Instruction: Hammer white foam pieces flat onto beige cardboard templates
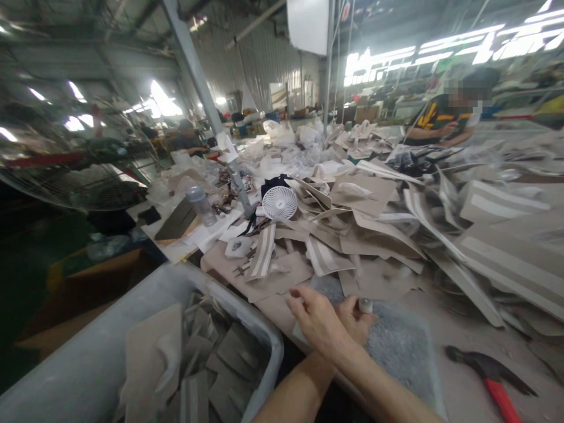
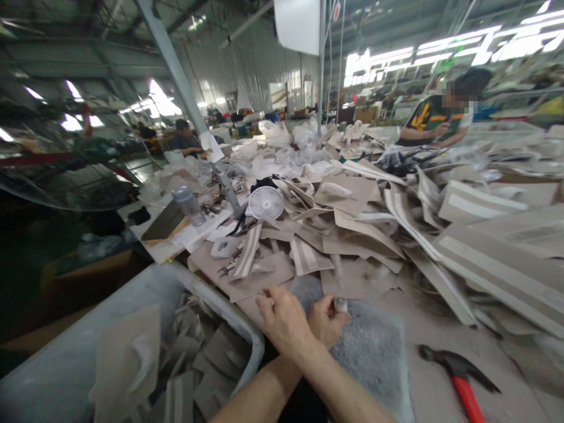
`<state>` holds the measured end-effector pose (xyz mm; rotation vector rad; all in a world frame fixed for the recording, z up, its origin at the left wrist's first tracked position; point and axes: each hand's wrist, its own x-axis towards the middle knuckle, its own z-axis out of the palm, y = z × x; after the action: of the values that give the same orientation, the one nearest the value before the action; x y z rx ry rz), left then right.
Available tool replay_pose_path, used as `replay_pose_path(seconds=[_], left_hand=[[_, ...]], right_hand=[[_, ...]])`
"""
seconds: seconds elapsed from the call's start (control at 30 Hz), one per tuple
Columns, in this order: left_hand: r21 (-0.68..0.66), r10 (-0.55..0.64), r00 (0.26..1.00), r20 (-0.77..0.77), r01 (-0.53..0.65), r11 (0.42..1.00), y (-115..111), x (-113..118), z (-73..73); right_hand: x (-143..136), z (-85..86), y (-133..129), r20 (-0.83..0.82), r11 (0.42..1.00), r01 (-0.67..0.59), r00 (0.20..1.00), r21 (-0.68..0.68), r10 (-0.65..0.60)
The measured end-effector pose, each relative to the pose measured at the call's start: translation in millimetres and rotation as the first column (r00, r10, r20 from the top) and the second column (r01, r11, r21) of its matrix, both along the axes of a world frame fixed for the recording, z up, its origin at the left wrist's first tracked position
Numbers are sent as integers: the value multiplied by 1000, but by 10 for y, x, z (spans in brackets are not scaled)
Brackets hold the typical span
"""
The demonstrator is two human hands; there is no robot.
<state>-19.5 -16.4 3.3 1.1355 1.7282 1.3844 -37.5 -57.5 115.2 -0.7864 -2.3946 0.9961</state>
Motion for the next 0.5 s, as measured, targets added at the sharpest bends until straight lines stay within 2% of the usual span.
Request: replay_pose_path(seconds=[0.13,0.2,0.27,0.37,0.5], left_hand=[[-8,-53,981,186,55,998,69,-2,-67],[-15,-63,968,244,69,998,76,5,-61],[-29,-67,966,249,76,997,63,7,-37],[-54,-60,983,175,70,996,33,-14,-15],[-57,-65,992,106,71,996,38,-50,-64]], right_hand=[[-497,-260,587,198,996,-51,980,73,35],[-721,-366,752,234,990,-107,969,89,84],[-902,-449,789,290,978,-173,947,112,135],[-1061,-489,704,384,954,-254,906,159,177],[-987,-359,495,449,884,-401,854,240,265]])
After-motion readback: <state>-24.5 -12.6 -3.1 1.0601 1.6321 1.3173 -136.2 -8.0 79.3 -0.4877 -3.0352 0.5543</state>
